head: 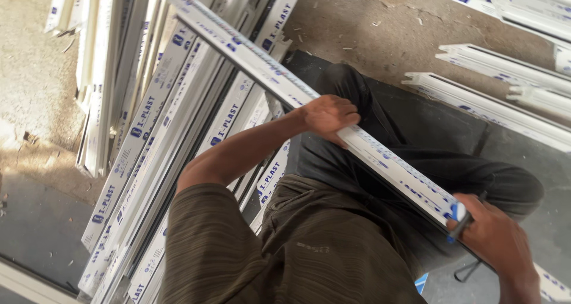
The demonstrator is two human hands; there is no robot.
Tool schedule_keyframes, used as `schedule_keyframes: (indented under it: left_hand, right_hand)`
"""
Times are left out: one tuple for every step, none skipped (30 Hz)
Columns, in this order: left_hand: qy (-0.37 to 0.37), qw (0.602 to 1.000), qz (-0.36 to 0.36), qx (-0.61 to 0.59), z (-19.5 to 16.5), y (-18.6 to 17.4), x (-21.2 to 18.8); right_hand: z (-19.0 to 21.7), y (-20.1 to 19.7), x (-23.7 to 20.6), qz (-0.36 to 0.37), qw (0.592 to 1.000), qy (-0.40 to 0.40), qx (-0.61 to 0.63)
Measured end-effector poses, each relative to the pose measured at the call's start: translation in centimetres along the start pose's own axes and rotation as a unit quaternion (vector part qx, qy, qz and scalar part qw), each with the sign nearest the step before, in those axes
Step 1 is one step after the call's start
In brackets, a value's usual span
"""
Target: The person sits on the floor and measures white plastic profiles using a tape measure, then marks them with a pen. They handle the profiles one at a time, measure, mark, and place them into a stack.
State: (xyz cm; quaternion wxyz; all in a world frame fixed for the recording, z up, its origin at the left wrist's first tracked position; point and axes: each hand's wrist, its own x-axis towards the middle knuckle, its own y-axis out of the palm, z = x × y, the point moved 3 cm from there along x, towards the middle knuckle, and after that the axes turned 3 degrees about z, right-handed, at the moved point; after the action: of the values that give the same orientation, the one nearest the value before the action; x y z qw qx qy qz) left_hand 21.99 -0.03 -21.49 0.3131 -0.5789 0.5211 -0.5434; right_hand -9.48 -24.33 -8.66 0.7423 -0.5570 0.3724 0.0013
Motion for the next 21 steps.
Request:
schedule_keyframes:
  left_hand:
    - [-0.010, 1.000, 0.014, 0.005, -0.1, -0.3, -0.3]
    - [-0.017, 0.999, 0.029, 0.011, -0.3, -0.5, -0.3]
    - [-0.021, 0.999, 0.045, 0.016, -0.5, -0.8, -0.3]
    - [-0.017, 1.000, 0.024, 0.011, -0.8, -1.2, -0.2]
    - [-0.010, 1.000, 0.002, 0.005, -1.1, -1.6, -0.1]
    - [-0.003, 1.000, -0.020, -0.003, -1.3, -2.1, 0.1]
    - [0.003, 1.000, -0.023, -0.009, -1.4, -2.3, 0.3]
    - [0.009, 0.999, -0.027, -0.015, -1.4, -2.5, 0.5]
    - [0.006, 0.999, -0.034, -0.018, -1.4, -2.7, 0.7]
    - [0.005, 0.999, -0.042, -0.023, -1.4, -2.9, 0.8]
    - [0.005, 1.000, -0.027, -0.013, -1.3, -2.9, 1.1]
    - [0.003, 1.000, -0.013, -0.002, -1.3, -2.9, 1.3]
    - [-0.015, 1.000, 0.008, -0.006, -1.3, -2.8, 1.7]
    - [-0.034, 0.999, 0.030, -0.008, -1.3, -2.7, 2.0]
    - [-0.053, 0.997, 0.058, -0.010, -1.5, -2.5, 2.7]
    - [-0.069, 0.994, 0.088, -0.012, -1.7, -2.1, 3.3]
    - [-0.083, 0.989, 0.122, -0.012, -2.5, -1.8, 4.2]
    - [-0.083, 0.989, 0.115, -0.030, -3.1, -1.4, 5.2]
    - [-0.082, 0.990, 0.107, -0.048, -3.9, -1.1, 6.5]
    - [-0.081, 0.990, 0.098, -0.068, -5.0, -0.4, 7.8]
    - [-0.058, 0.993, 0.085, -0.057, -6.2, 0.2, 9.2]
  right_hand:
    - [0.4, -0.4, -0.1, 0.003, 1.000, -0.004, 0.002]
    - [0.6, -0.6, -0.2, 0.005, 1.000, -0.005, 0.005]
    - [0.4, -0.7, -0.3, 0.014, 1.000, 0.003, 0.010]
    - [-0.2, -0.6, -0.5, 0.022, 1.000, 0.013, 0.015]
    - [-1.0, -0.5, -0.6, 0.030, 0.999, 0.025, 0.022]
    - [-2.0, -0.4, -0.7, 0.018, 0.999, 0.007, 0.030]
    - [-3.3, -0.2, -0.9, 0.008, 0.999, -0.009, 0.037]
    - [-4.9, 0.0, -1.2, -0.004, 0.999, -0.025, 0.043]
    - [-6.9, 0.5, -1.4, 0.018, 0.999, 0.004, 0.035]
    - [-9.0, 1.1, -1.7, 0.039, 0.998, 0.033, 0.029]
    - [-11.3, 1.6, -2.3, 0.061, 0.996, 0.064, 0.023]
    - [-13.3, 2.0, -3.1, 0.049, 0.996, 0.067, 0.039]
    - [-15.2, 2.5, -3.9, 0.037, 0.996, 0.068, 0.055]
    - [-16.8, 3.0, -4.6, 0.024, 0.995, 0.067, 0.070]
    - [-18.2, 3.0, -5.4, -0.018, 0.997, 0.028, 0.067]
    - [-19.3, 3.0, -6.1, -0.059, 0.996, -0.008, 0.064]
    - [-20.3, 3.0, -7.2, -0.103, 0.992, -0.041, 0.063]
    - [-21.2, 3.6, -7.6, -0.072, 0.996, 0.008, 0.060]
    - [-21.9, 4.0, -8.1, -0.043, 0.996, 0.057, 0.057]
    - [-22.3, 4.5, -8.2, -0.017, 0.995, 0.078, 0.060]
    - [-22.6, 4.7, -8.3, 0.006, 0.993, 0.096, 0.063]
